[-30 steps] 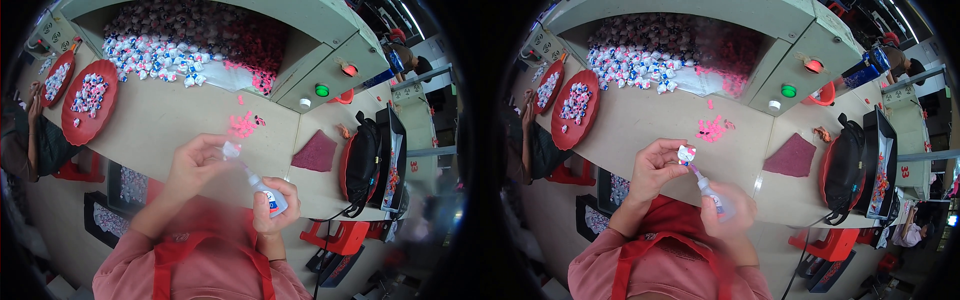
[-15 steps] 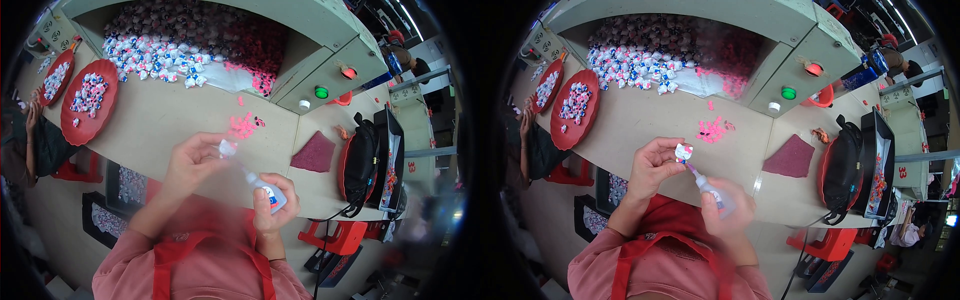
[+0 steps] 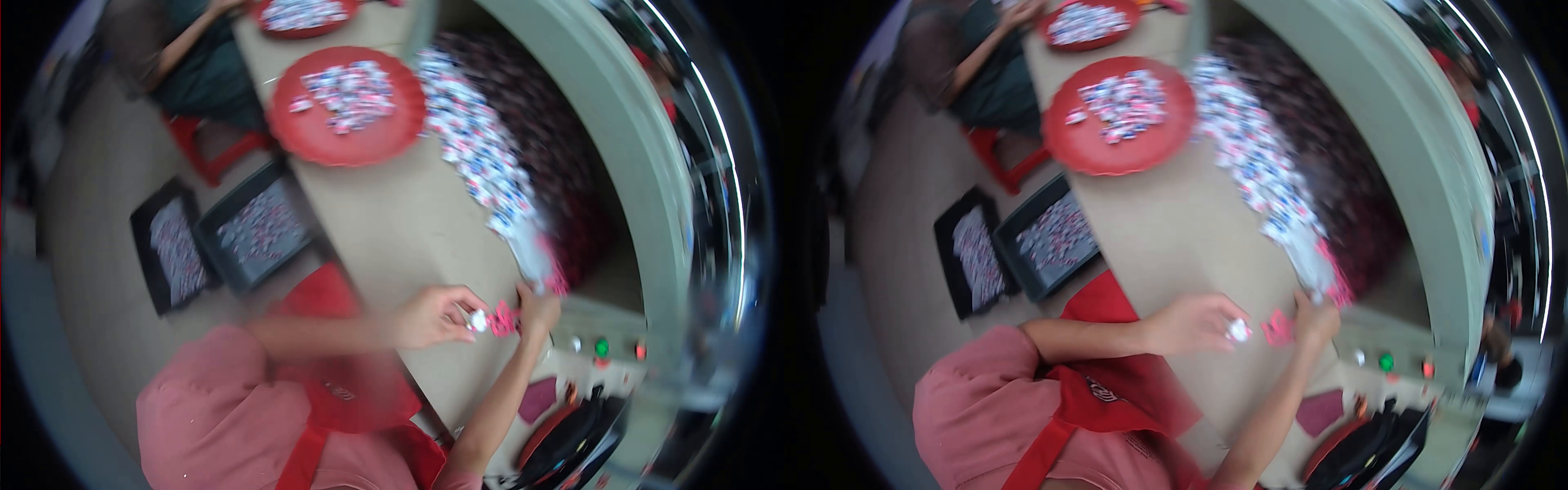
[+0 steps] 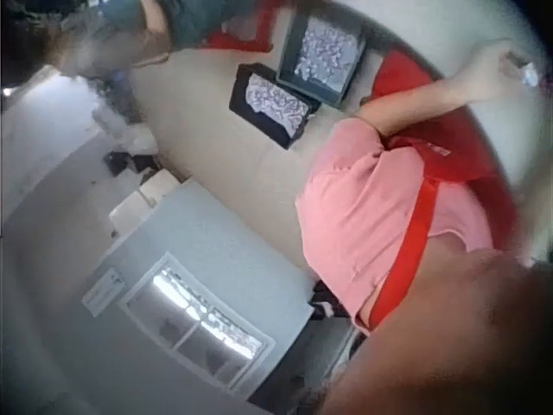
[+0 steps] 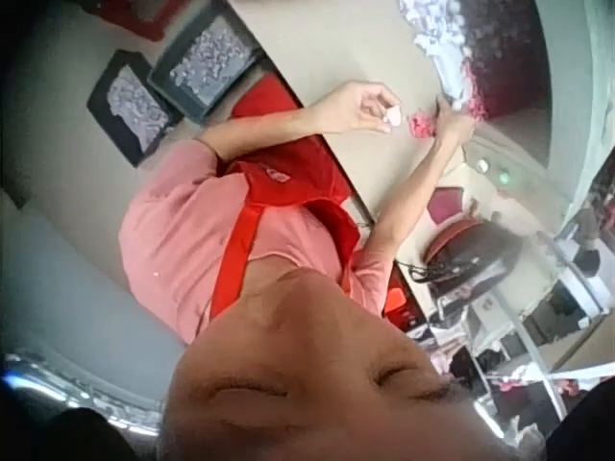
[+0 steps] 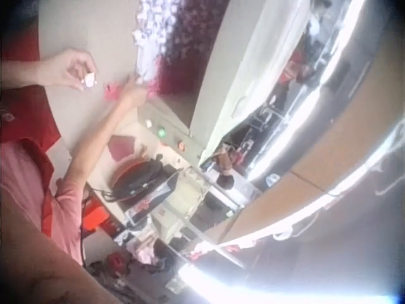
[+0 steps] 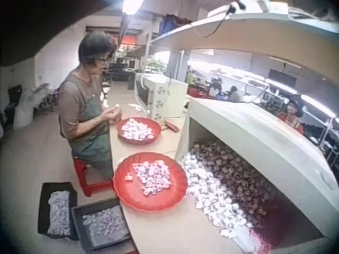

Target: The person applies glue from a squeeze bottle onto small figurines and attaches decorative pieces onto them by hand before placing them onto trays.

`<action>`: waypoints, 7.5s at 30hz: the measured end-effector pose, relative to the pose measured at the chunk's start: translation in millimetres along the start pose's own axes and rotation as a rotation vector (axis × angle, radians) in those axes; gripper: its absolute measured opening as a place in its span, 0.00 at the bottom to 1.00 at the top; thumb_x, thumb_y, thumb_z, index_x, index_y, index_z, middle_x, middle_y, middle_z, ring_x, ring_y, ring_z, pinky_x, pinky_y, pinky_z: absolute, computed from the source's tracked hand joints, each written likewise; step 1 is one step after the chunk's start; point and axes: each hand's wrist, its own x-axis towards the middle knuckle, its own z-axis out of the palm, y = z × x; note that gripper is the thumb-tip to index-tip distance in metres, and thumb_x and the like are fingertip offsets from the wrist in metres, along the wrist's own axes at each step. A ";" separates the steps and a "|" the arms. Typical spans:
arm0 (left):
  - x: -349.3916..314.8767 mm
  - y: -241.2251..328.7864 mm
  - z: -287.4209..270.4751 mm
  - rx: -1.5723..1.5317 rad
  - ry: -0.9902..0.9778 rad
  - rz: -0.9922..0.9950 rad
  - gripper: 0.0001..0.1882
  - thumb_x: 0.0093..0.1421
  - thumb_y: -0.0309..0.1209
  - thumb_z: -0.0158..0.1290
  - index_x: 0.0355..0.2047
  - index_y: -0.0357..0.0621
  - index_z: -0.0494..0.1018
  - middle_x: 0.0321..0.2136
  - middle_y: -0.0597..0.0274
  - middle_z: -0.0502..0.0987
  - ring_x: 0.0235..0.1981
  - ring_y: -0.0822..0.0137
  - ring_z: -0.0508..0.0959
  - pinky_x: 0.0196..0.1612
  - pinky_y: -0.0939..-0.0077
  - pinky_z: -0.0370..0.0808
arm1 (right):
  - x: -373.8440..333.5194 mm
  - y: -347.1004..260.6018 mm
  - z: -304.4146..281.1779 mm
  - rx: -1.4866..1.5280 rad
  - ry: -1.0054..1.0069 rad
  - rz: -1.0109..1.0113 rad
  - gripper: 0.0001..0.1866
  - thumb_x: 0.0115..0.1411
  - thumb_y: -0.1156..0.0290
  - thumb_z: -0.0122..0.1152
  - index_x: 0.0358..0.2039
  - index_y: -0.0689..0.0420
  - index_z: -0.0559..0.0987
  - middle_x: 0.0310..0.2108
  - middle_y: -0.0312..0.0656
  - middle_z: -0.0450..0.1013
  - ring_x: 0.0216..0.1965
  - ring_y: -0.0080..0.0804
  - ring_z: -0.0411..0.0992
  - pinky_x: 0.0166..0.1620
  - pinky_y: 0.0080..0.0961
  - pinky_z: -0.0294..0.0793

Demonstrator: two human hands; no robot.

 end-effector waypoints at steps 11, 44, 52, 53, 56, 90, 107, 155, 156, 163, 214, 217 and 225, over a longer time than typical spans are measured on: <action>-6.7 5.4 2.8 -0.052 0.071 0.067 0.21 0.49 0.21 0.54 0.45 0.38 0.66 0.34 0.62 0.73 0.33 0.75 0.74 0.35 0.81 0.71 | -112.8 -30.3 -47.2 1.068 -0.011 -0.186 0.05 0.48 0.79 0.56 0.28 0.65 0.75 0.30 0.44 0.69 0.27 0.30 0.69 0.32 0.24 0.71; -22.5 9.0 20.2 -0.111 0.228 0.294 0.12 0.47 0.22 0.53 0.34 0.31 0.72 0.26 0.55 0.76 0.26 0.69 0.76 0.30 0.77 0.73 | -165.8 -62.4 -38.0 1.172 0.017 -0.060 0.15 0.54 0.68 0.56 0.39 0.66 0.72 0.23 0.35 0.68 0.22 0.15 0.61 0.25 0.10 0.56; -17.1 8.9 27.0 -0.232 0.193 0.261 0.12 0.48 0.21 0.51 0.34 0.29 0.72 0.25 0.54 0.76 0.26 0.71 0.76 0.31 0.79 0.73 | -160.7 -59.9 -43.9 1.054 0.070 -0.085 0.15 0.54 0.69 0.56 0.39 0.66 0.72 0.24 0.36 0.69 0.23 0.16 0.62 0.26 0.09 0.57; -16.3 10.2 29.2 -0.223 0.178 0.243 0.12 0.49 0.21 0.51 0.35 0.30 0.72 0.27 0.54 0.76 0.27 0.71 0.76 0.32 0.79 0.73 | -159.8 -56.5 -43.4 1.118 0.072 -0.071 0.14 0.53 0.70 0.56 0.39 0.66 0.72 0.24 0.37 0.69 0.23 0.17 0.63 0.26 0.09 0.58; -19.7 11.0 28.2 -0.052 0.200 0.355 0.12 0.51 0.22 0.52 0.38 0.32 0.72 0.32 0.53 0.75 0.32 0.70 0.76 0.36 0.79 0.72 | -158.9 -50.6 -39.8 1.167 0.093 -0.010 0.12 0.49 0.79 0.55 0.36 0.66 0.72 0.27 0.40 0.70 0.23 0.21 0.66 0.26 0.12 0.63; -14.0 -5.8 47.3 0.032 -0.023 0.026 0.13 0.51 0.18 0.52 0.38 0.33 0.67 0.27 0.51 0.75 0.23 0.63 0.78 0.21 0.79 0.76 | -163.2 3.1 -36.9 1.730 -0.115 -0.324 0.05 0.55 0.79 0.54 0.32 0.63 0.74 0.31 0.40 0.69 0.32 0.21 0.69 0.34 0.16 0.69; -9.4 13.0 38.6 -0.026 0.034 -0.002 0.08 0.52 0.17 0.50 0.34 0.33 0.68 0.24 0.51 0.75 0.19 0.66 0.77 0.20 0.82 0.75 | -157.2 -17.8 -44.4 1.617 -0.308 -0.117 0.12 0.50 0.83 0.57 0.37 0.65 0.75 0.34 0.40 0.70 0.32 0.23 0.69 0.35 0.17 0.69; 4.9 26.6 13.9 -0.425 -0.002 -0.266 0.17 0.55 0.24 0.50 0.46 0.35 0.66 0.43 0.54 0.71 0.43 0.62 0.73 0.43 0.75 0.72 | -179.5 -25.7 -59.4 1.401 0.266 0.015 0.22 0.47 0.64 0.60 0.39 0.65 0.68 0.28 0.42 0.68 0.24 0.23 0.65 0.28 0.14 0.64; 5.9 25.4 14.4 -0.385 0.085 -0.223 0.18 0.55 0.22 0.50 0.46 0.34 0.66 0.43 0.53 0.71 0.43 0.61 0.73 0.44 0.74 0.72 | -182.4 -33.9 -62.8 1.344 0.311 0.042 0.22 0.46 0.63 0.61 0.37 0.65 0.69 0.28 0.40 0.68 0.24 0.22 0.65 0.28 0.14 0.63; -1.3 22.7 23.2 -0.144 0.092 -0.049 0.21 0.51 0.18 0.51 0.47 0.32 0.65 0.40 0.51 0.73 0.40 0.60 0.75 0.44 0.73 0.72 | -187.9 -31.0 -64.8 0.966 0.407 -0.254 0.14 0.45 0.71 0.59 0.32 0.65 0.73 0.26 0.44 0.72 0.24 0.28 0.71 0.28 0.19 0.69; -0.8 24.9 17.0 -0.236 0.062 -0.151 0.21 0.50 0.20 0.52 0.47 0.31 0.65 0.40 0.49 0.73 0.38 0.61 0.76 0.42 0.72 0.73 | -183.1 -25.9 -68.5 0.987 0.384 -0.262 0.12 0.47 0.71 0.58 0.30 0.65 0.73 0.24 0.42 0.72 0.21 0.20 0.67 0.26 0.14 0.65; -0.3 25.6 17.1 -0.247 0.069 -0.175 0.22 0.50 0.20 0.52 0.47 0.31 0.65 0.40 0.49 0.73 0.38 0.61 0.76 0.42 0.72 0.73 | -182.6 -27.2 -73.6 0.983 0.357 -0.260 0.11 0.47 0.70 0.57 0.29 0.65 0.73 0.23 0.42 0.72 0.21 0.20 0.66 0.26 0.14 0.64; 11.0 20.6 11.6 -0.264 0.070 -0.211 0.21 0.52 0.21 0.51 0.47 0.31 0.65 0.40 0.49 0.73 0.38 0.61 0.76 0.41 0.74 0.74 | -168.0 -23.8 -64.1 1.020 0.333 -0.191 0.09 0.48 0.74 0.57 0.30 0.65 0.74 0.22 0.43 0.73 0.19 0.24 0.71 0.23 0.18 0.70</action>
